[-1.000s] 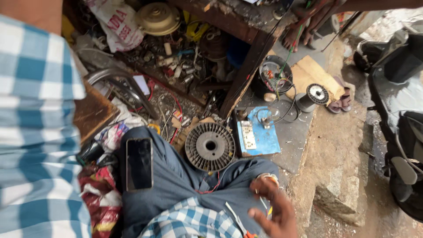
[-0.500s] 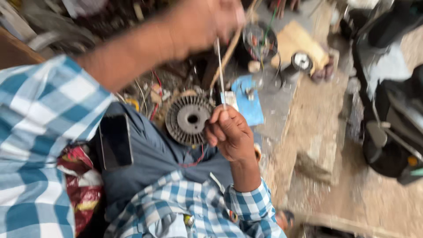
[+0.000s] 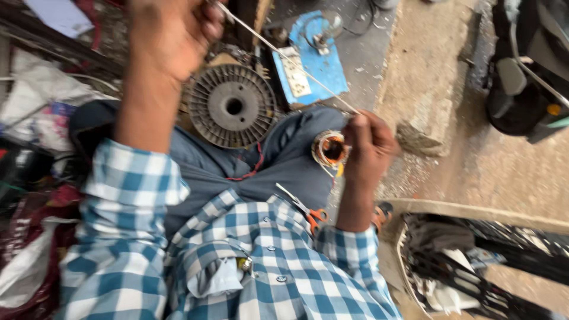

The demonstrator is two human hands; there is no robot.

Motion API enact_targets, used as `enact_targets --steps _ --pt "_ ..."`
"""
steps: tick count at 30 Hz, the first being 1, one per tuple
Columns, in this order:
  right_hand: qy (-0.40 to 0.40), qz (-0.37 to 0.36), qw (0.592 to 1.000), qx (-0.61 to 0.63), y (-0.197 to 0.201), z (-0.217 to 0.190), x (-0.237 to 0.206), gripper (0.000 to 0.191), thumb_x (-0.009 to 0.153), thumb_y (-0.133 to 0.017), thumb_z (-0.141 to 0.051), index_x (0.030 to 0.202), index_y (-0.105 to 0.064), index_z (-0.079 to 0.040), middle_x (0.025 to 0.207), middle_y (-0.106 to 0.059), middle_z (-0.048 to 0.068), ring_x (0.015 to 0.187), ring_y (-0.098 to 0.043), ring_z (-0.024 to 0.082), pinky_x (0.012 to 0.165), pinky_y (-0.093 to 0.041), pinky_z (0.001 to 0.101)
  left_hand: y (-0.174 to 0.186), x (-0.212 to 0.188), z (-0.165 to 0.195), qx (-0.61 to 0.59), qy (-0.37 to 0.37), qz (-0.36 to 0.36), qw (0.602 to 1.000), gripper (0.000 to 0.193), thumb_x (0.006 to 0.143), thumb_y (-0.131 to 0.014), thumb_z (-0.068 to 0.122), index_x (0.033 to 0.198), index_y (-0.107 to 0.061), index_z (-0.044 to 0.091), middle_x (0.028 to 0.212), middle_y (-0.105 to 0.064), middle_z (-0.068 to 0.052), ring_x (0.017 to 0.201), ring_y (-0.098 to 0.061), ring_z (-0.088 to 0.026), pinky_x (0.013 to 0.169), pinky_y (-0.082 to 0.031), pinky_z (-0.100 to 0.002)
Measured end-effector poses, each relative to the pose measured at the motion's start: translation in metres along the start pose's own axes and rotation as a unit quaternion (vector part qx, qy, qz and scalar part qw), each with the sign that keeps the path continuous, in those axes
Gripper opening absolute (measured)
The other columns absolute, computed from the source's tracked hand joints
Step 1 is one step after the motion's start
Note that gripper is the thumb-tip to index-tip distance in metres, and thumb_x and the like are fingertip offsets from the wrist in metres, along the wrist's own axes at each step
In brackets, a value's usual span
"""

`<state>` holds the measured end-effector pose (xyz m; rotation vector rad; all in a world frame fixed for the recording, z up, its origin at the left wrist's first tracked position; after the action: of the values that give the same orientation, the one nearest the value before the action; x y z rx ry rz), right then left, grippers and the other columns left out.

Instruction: The person sits on the ground and works on a motor stator, stripping wire insulation, twisting wires, and wrapping connections with white tape. The person uses scissors to cut tape and handles multiple wires throughout the process.

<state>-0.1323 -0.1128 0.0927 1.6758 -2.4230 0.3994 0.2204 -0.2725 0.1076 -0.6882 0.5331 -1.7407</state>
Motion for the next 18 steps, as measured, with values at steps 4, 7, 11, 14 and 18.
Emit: enact_targets --steps 4,7,11,14,18 --pt "0.013 0.006 1.0 0.026 0.027 0.004 0.0 0.009 0.102 -0.072 -0.007 0.105 -0.074 0.001 0.081 -0.069 0.009 0.065 -0.06 0.012 0.062 -0.048 0.0262 -0.015 -0.026 0.009 -0.009 -0.013 -0.01 1.0 0.009 0.112 -0.073 0.016 0.113 -0.07 0.008 0.105 -0.072 -0.01 0.087 -0.069 -0.015 0.072 -0.054 -0.025" --pt "0.002 -0.063 0.998 0.025 0.031 0.004 -0.015 0.006 0.103 -0.072 -0.006 0.104 -0.074 -0.001 0.082 -0.069 0.009 0.065 -0.061 0.013 0.063 -0.049 0.0274 -0.017 -0.031 0.02 -0.026 -0.022 -0.014 0.999 0.009 0.112 -0.073 0.015 0.117 -0.071 0.008 0.104 -0.072 -0.01 0.089 -0.069 -0.015 0.073 -0.056 -0.025" --pt "-0.033 -0.222 0.974 0.031 0.01 -0.02 -0.04 0.01 0.101 -0.074 -0.01 0.104 -0.075 -0.001 0.09 -0.073 0.011 0.073 -0.067 0.015 0.068 -0.056 0.0303 -0.021 -0.037 0.032 -0.005 -0.044 -0.023 0.999 0.007 0.112 -0.071 0.014 0.113 -0.071 0.006 0.103 -0.074 -0.011 0.084 -0.07 -0.015 0.071 -0.056 -0.025" --pt "-0.019 -0.355 0.927 -0.121 -0.03 -0.044 -0.039 0.035 0.088 -0.078 -0.015 0.116 -0.07 0.004 0.106 -0.072 0.017 0.097 -0.068 0.022 0.087 -0.054 0.035 -0.041 -0.048 0.029 -0.003 -0.016 -0.035 0.999 0.008 0.109 -0.071 0.011 0.117 -0.07 0.009 0.104 -0.075 -0.01 0.08 -0.071 -0.014 0.067 -0.056 -0.025" --pt "0.061 -0.286 0.931 -0.218 -0.088 -0.064 -0.008 0.038 0.1 -0.069 -0.018 0.13 -0.064 0.004 0.127 -0.069 0.015 0.118 -0.067 0.023 0.105 -0.053 0.0333 -0.096 -0.055 0.008 -0.035 0.027 -0.108 0.993 0.012 0.108 -0.068 0.007 0.119 -0.07 0.004 0.099 -0.076 -0.012 0.078 -0.072 -0.014 0.065 -0.057 -0.026"
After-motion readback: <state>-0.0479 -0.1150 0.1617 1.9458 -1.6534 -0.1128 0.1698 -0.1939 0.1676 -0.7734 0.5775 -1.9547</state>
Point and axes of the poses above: each hand's wrist, its own x-axis towards the middle knuckle, its own y-axis out of the back of the hand, z = x × y, the point moved 8 cm from there along x, towards the middle knuckle
